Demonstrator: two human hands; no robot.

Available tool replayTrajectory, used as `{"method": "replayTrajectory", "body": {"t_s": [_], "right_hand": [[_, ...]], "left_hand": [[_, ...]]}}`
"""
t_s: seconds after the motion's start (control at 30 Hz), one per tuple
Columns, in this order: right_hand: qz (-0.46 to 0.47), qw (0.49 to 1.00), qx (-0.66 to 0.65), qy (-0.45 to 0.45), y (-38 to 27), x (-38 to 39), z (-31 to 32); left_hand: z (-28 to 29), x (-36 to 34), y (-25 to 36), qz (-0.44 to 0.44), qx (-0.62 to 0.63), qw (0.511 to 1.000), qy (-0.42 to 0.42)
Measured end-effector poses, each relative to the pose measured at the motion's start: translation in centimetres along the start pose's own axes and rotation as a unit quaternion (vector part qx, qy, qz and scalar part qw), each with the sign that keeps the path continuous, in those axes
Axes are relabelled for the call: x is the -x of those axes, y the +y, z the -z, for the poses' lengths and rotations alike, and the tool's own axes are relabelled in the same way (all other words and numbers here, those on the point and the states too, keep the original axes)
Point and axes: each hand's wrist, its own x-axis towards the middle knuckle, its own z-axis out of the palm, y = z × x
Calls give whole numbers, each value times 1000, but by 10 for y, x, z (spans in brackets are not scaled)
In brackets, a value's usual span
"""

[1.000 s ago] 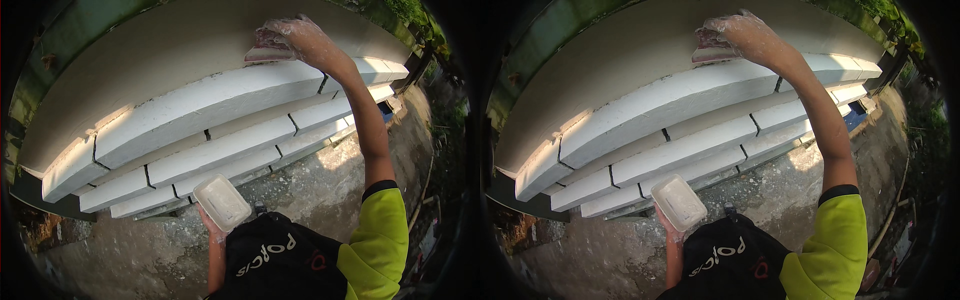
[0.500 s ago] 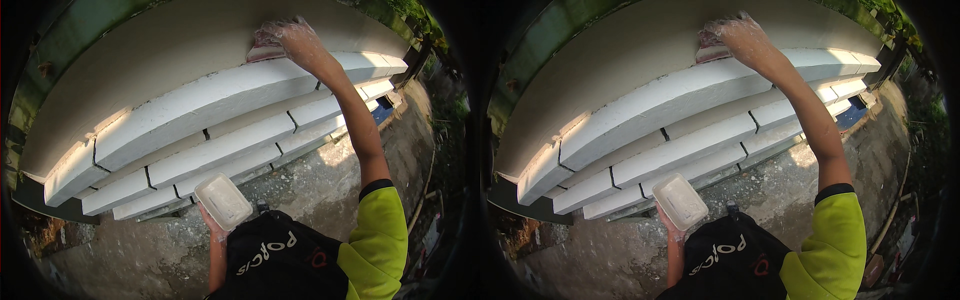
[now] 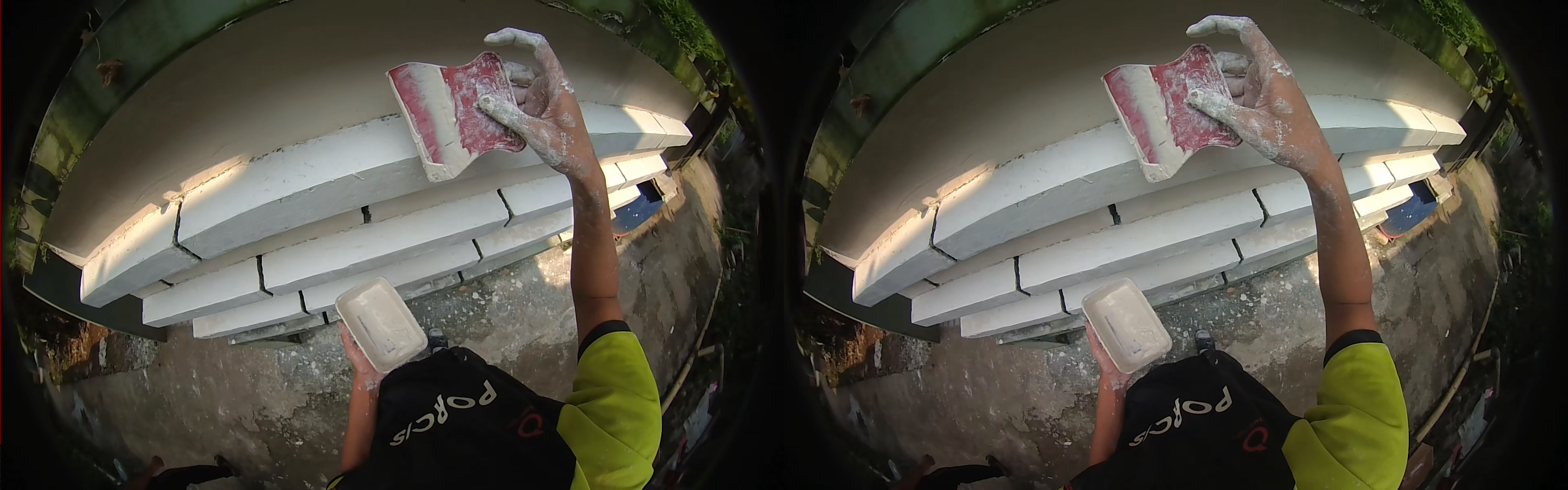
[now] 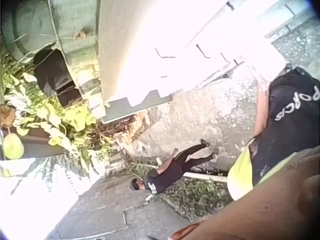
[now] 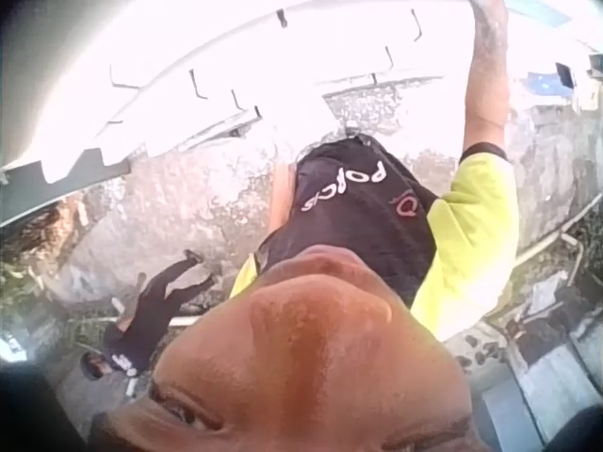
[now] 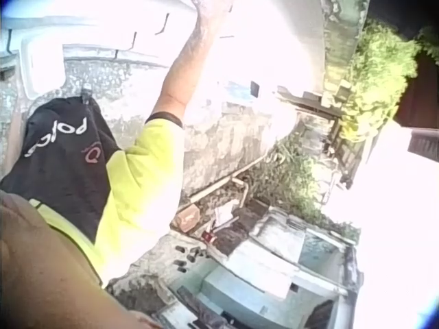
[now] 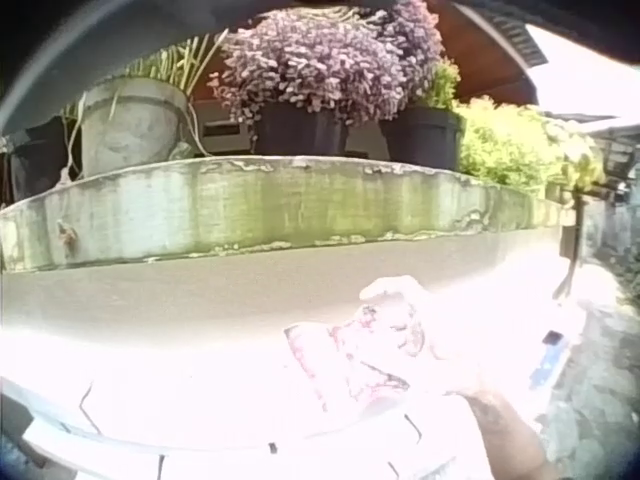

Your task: Applying and smoothing plaster or putty on a horizontal brick-like wall structure.

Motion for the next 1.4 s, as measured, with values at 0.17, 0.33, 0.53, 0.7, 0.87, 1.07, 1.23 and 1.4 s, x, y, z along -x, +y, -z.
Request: {"method": "replayTrajectory", "body": {"t_s": [0.17, 0.33, 0.53, 0.7, 0.87, 1.07, 1.23, 1.4], "right_hand": [[-91, 983, 138, -81, -9, 2, 10], [-52, 977, -116, -171, -14, -7, 21], [-17, 985, 56, -163, -38, -11, 28], [81, 919, 377, -80, -41, -21, 11], [233, 786, 569, -55, -1, -34, -32], [147, 802, 578, -36, 19, -50, -69], [116, 757, 638, -79, 38, -54, -79], [100, 737, 665, -69, 42, -47, -73]], "left_hand": [[4, -3, 1, 8, 5, 1000, -2], [6, -2, 4, 13, 37, 999, -7], [3, 1, 12, 9, 34, 999, 8], [-9, 5, 18, 19, 24, 999, 16], [-8, 4, 18, 27, 42, 999, -4], [-6, 6, 17, 31, 46, 998, -17], [-10, 8, 17, 6, 26, 1000, 11], [-5, 11, 21, 10, 46, 999, 1]]}}
